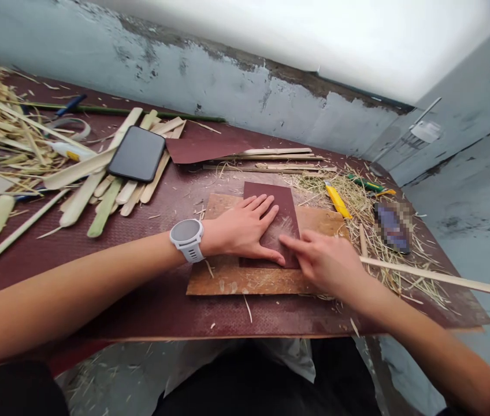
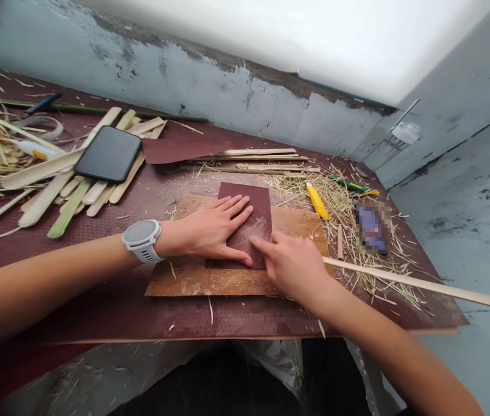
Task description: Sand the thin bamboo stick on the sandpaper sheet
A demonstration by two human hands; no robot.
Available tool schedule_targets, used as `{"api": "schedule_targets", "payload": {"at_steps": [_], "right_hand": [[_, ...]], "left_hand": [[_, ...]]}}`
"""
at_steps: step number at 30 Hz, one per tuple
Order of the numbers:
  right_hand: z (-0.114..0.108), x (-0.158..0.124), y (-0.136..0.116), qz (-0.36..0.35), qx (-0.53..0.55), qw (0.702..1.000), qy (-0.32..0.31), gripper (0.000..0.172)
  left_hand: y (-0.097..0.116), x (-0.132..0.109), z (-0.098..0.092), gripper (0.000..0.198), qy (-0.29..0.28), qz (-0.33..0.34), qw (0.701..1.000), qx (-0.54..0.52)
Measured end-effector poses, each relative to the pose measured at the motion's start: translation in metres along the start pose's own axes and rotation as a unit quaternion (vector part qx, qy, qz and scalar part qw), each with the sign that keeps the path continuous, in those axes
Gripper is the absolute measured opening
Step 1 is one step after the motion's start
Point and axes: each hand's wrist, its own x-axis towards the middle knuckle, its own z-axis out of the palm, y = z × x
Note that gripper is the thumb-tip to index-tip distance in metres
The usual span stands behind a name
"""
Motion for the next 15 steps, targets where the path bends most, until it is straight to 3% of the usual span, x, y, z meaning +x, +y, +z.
{"api": "schedule_targets", "payload": {"at_steps": [3, 9, 15], "right_hand": [[0.004, 0.000, 0.004, -0.038, 0.047, 0.998, -0.006, 0.048], [0.012, 0.013, 0.024, 0.003, 0.019, 0.999, 0.042, 0.047], [0.015, 0.021, 0.037, 0.012, 0.015, 0.998, 0.057, 0.045]], "left_hand": [[-0.001, 0.000, 0.002, 0.135, 0.004, 0.006, 1.000, -0.005], [0.001, -0.003, -0.003, 0.129, 0.011, -0.008, 1.000, -0.012], [0.007, -0.010, -0.013, 0.112, 0.043, 0.064, 0.997, 0.024]]}}
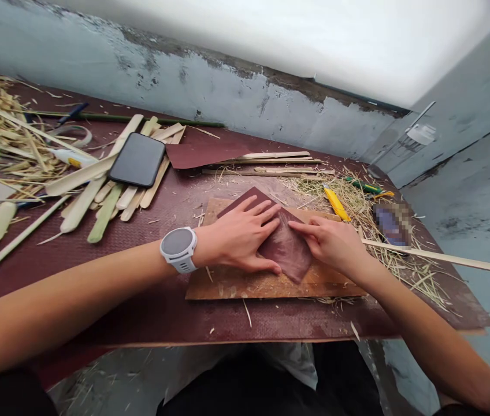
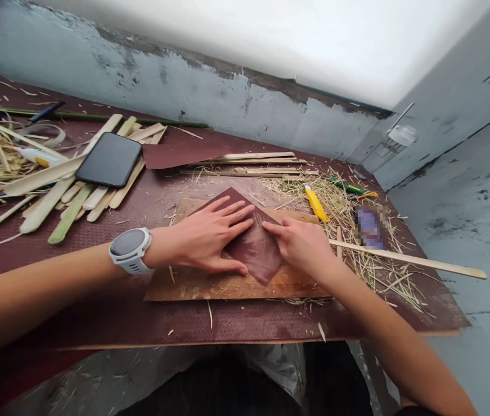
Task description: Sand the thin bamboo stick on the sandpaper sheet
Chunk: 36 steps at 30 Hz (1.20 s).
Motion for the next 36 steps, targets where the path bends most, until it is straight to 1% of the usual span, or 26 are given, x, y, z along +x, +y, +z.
{"api": "schedule_targets", "payload": {"at_steps": [2, 3, 8, 10, 14, 17, 20, 22, 24, 26, 28, 31, 32, 33, 36], "right_hand": [[0.003, 0.002, 0.005, 0.004, 0.005, 1.000, 0.015, 0.044], [0.005, 0.003, 0.006, 0.002, 0.008, 1.000, 0.018, 0.044], [0.008, -0.002, 0.006, -0.013, 0.024, 1.000, 0.000, 0.044], [0.008, -0.006, 0.004, -0.016, 0.029, 0.999, -0.001, 0.045], [0.008, -0.009, 0.001, -0.013, 0.013, 1.000, 0.007, 0.049], [0.006, -0.015, -0.007, -0.015, -0.005, 1.000, 0.009, 0.049], [0.002, -0.024, -0.021, -0.059, 0.005, 0.998, -0.007, 0.047], [0.000, -0.027, -0.025, -0.089, 0.021, 0.995, -0.024, 0.047], [-0.001, -0.024, -0.023, -0.075, 0.018, 0.997, -0.025, 0.048], [-0.002, -0.020, -0.020, -0.032, -0.001, 0.999, -0.011, 0.049], [-0.004, -0.019, -0.020, -0.019, -0.014, 1.000, -0.016, 0.050], [-0.007, -0.020, -0.023, -0.078, 0.007, 0.995, -0.054, 0.049], [-0.007, -0.020, -0.023, -0.084, 0.008, 0.995, -0.056, 0.049], [-0.007, -0.020, -0.023, -0.071, 0.001, 0.996, -0.046, 0.049], [-0.003, -0.015, -0.016, 0.007, -0.044, 0.999, 0.002, 0.048]], "left_hand": [[0.003, 0.001, 0.002, 0.106, 0.005, 0.013, 1.000, -0.020], [0.004, 0.003, 0.004, 0.103, 0.005, 0.008, 1.000, -0.030], [0.004, 0.006, 0.008, 0.085, 0.015, -0.043, 0.999, -0.024], [0.001, 0.005, 0.007, 0.084, 0.021, -0.056, 0.998, -0.014], [-0.003, 0.005, 0.006, 0.097, 0.029, -0.079, 0.996, -0.019], [0.001, 0.006, 0.011, 0.104, 0.029, -0.098, 0.995, -0.017], [0.007, 0.007, 0.016, 0.110, 0.020, -0.110, 0.994, -0.014], [0.009, 0.008, 0.018, 0.114, 0.009, -0.110, 0.994, -0.016], [0.009, 0.008, 0.018, 0.119, 0.003, -0.113, 0.993, -0.021], [0.009, 0.008, 0.017, 0.126, 0.001, -0.119, 0.993, -0.024], [0.009, 0.009, 0.016, 0.126, -0.006, -0.121, 0.993, -0.019], [0.009, 0.009, 0.016, 0.120, -0.018, -0.112, 0.994, -0.005], [0.010, 0.009, 0.016, 0.119, -0.017, -0.111, 0.994, -0.001], [0.010, 0.009, 0.016, 0.120, -0.014, -0.112, 0.994, 0.002], [0.010, 0.009, 0.017, 0.124, -0.005, -0.119, 0.993, 0.008]]}}
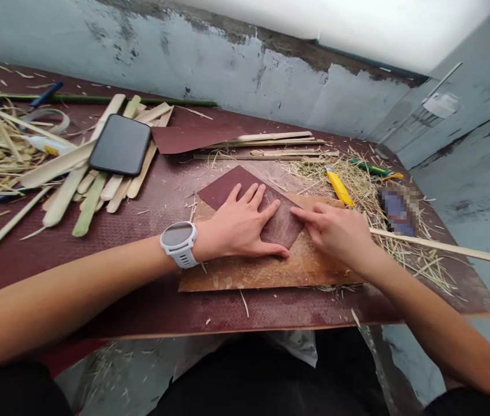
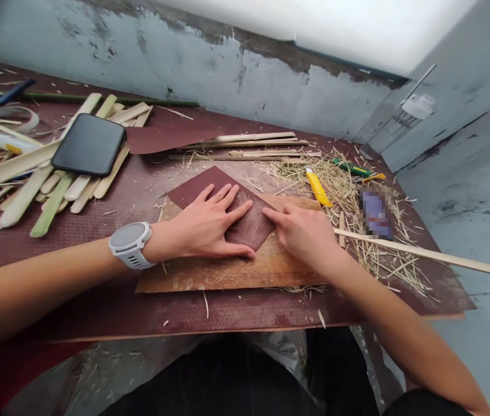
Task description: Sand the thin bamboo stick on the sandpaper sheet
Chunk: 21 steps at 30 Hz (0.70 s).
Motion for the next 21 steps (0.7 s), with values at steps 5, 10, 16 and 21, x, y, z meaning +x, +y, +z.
{"api": "schedule_targets", "payload": {"at_steps": [5, 10, 16, 21], "right_hand": [[0.003, 0.006, 0.005, -0.052, 0.018, 0.998, -0.020, 0.049], [0.002, 0.011, 0.003, 0.010, -0.001, 1.000, -0.002, 0.047], [-0.004, 0.012, -0.005, -0.010, 0.014, 0.999, -0.037, 0.047], [-0.007, 0.014, -0.009, 0.006, 0.003, 0.998, -0.060, 0.048]], "left_hand": [[-0.001, 0.001, 0.001, 0.125, -0.004, 0.004, 1.000, 0.000], [-0.001, 0.001, 0.000, 0.124, -0.006, 0.005, 1.000, 0.011], [0.000, 0.001, -0.001, 0.124, -0.014, 0.004, 1.000, 0.012], [0.000, 0.001, -0.002, 0.124, -0.017, 0.007, 1.000, 0.014]]}}
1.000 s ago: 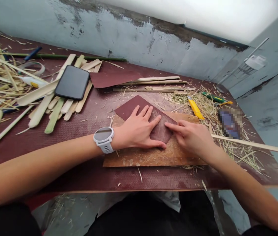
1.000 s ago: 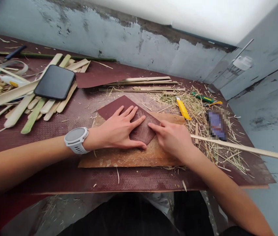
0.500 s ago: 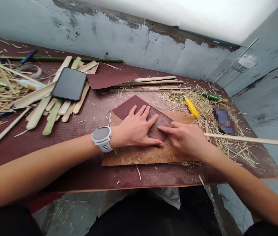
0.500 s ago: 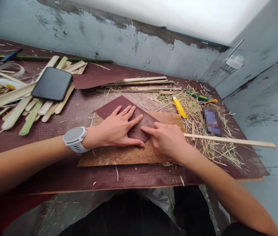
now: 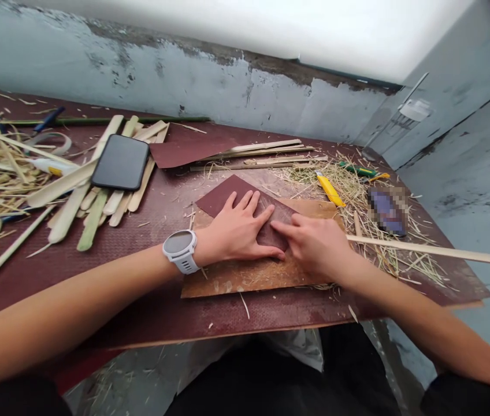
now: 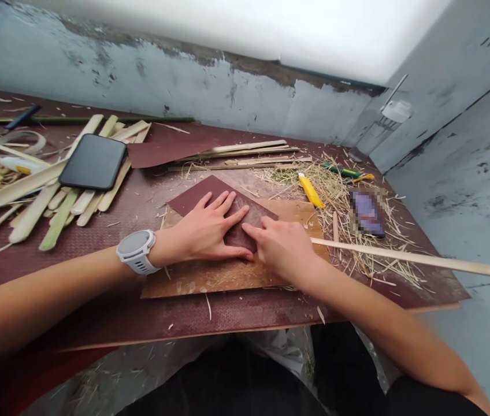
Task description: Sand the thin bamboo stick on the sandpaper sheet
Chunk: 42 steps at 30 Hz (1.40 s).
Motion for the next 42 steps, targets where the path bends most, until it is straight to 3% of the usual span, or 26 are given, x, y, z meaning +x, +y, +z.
{"api": "schedule_targets", "payload": {"at_steps": [5, 10, 14, 19, 23, 28, 32, 36, 40, 42], "right_hand": [[-0.003, 0.003, -0.002, 0.054, -0.008, 0.998, 0.022, 0.045], [-0.002, -0.003, -0.007, -0.024, 0.015, 1.000, -0.009, 0.046], [-0.003, -0.008, -0.008, 0.049, -0.019, 0.999, 0.014, 0.047], [-0.003, -0.014, -0.011, -0.059, -0.014, 0.998, -0.005, 0.048], [0.000, -0.014, -0.010, 0.019, -0.041, 0.999, 0.018, 0.052], [0.001, -0.018, -0.013, -0.023, -0.010, 0.999, -0.022, 0.050], [0.001, -0.021, -0.012, 0.052, -0.047, 0.997, 0.016, 0.050], [-0.002, -0.026, -0.015, -0.039, -0.023, 0.999, 0.001, 0.048], [-0.006, -0.026, -0.013, 0.038, -0.061, 0.997, 0.005, 0.047], [-0.008, -0.027, -0.015, 0.027, -0.063, 0.998, 0.000, 0.047]], "left_hand": [[0.000, 0.000, -0.001, 0.123, 0.008, -0.003, 1.000, 0.008], [0.000, 0.000, 0.001, 0.124, 0.005, 0.001, 1.000, -0.001], [-0.001, 0.001, 0.002, 0.124, 0.020, 0.003, 1.000, 0.003], [-0.002, 0.001, 0.001, 0.123, 0.005, 0.007, 1.000, 0.002], [-0.002, 0.001, 0.002, 0.125, 0.022, 0.005, 1.000, -0.008], [-0.002, 0.001, 0.001, 0.124, 0.009, 0.004, 1.000, -0.017], [0.000, 0.001, -0.002, 0.127, 0.010, -0.007, 1.000, -0.016], [0.000, 0.001, -0.003, 0.122, -0.007, 0.004, 1.000, -0.010], [-0.001, 0.000, 0.000, 0.124, 0.016, 0.000, 1.000, -0.004], [-0.001, 0.000, 0.001, 0.122, 0.012, 0.003, 1.000, -0.005]]}}
